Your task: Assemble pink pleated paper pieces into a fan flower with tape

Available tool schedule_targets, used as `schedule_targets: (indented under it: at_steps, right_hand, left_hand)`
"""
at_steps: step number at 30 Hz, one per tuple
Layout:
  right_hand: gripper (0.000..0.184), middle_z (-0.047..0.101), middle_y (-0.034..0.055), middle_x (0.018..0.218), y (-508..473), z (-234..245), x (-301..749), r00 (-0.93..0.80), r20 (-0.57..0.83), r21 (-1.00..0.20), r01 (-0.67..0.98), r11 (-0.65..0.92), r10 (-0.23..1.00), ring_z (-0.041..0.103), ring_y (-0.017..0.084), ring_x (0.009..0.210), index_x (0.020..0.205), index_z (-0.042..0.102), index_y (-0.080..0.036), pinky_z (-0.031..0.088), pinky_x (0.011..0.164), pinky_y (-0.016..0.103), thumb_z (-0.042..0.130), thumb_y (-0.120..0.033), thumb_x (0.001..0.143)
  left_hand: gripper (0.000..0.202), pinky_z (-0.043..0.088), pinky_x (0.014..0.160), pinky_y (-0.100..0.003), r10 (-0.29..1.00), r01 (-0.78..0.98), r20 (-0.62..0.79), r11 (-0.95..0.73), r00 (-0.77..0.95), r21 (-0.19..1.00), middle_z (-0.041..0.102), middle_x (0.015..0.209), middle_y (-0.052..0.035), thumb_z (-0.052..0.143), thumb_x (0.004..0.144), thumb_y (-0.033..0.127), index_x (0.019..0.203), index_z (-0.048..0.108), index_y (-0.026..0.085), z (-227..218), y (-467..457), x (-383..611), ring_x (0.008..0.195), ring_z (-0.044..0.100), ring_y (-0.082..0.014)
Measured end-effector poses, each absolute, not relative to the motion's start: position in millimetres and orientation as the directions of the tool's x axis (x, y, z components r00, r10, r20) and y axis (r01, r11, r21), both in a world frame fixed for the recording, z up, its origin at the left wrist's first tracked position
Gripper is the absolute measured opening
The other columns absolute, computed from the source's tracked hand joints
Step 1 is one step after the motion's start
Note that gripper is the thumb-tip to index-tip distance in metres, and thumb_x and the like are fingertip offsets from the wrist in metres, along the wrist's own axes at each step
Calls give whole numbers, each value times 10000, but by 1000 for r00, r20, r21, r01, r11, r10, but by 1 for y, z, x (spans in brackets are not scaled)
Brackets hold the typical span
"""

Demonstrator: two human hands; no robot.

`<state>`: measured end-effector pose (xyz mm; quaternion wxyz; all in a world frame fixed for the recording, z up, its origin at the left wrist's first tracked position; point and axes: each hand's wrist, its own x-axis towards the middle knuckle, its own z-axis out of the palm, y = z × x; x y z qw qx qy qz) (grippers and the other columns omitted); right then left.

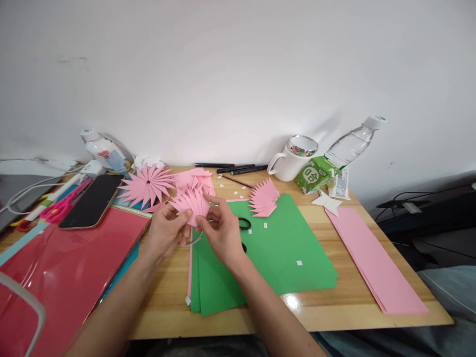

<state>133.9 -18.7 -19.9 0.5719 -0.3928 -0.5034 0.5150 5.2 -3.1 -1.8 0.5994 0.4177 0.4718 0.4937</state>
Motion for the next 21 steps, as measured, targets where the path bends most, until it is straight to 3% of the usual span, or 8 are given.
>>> schedule_targets:
  at_steps: [15, 21]
  right_hand:
    - [503, 549, -38, 734, -19, -17, 133, -40, 195, -975, -119, 189, 980, 568, 112, 628, 1285, 505, -286, 586, 651, 287, 660, -321, 807]
    - [545, 528, 38, 1112, -17, -14, 134, 35, 143, -972, -185, 147, 989, 594, 91, 655, 1237, 541, -294, 594, 610, 272, 734, -361, 731]
  left_hand:
    - [232, 332, 260, -176, 992, -129, -122, 126, 39, 983, 531, 379, 77, 686, 714, 319, 686, 498, 184, 0, -5, 7, 239, 431, -86]
    - [256, 321, 302, -187, 984, -155, -116, 136, 133, 979, 534, 420, 67, 665, 752, 369, 703, 487, 192, -1, -5, 5, 279, 446, -84]
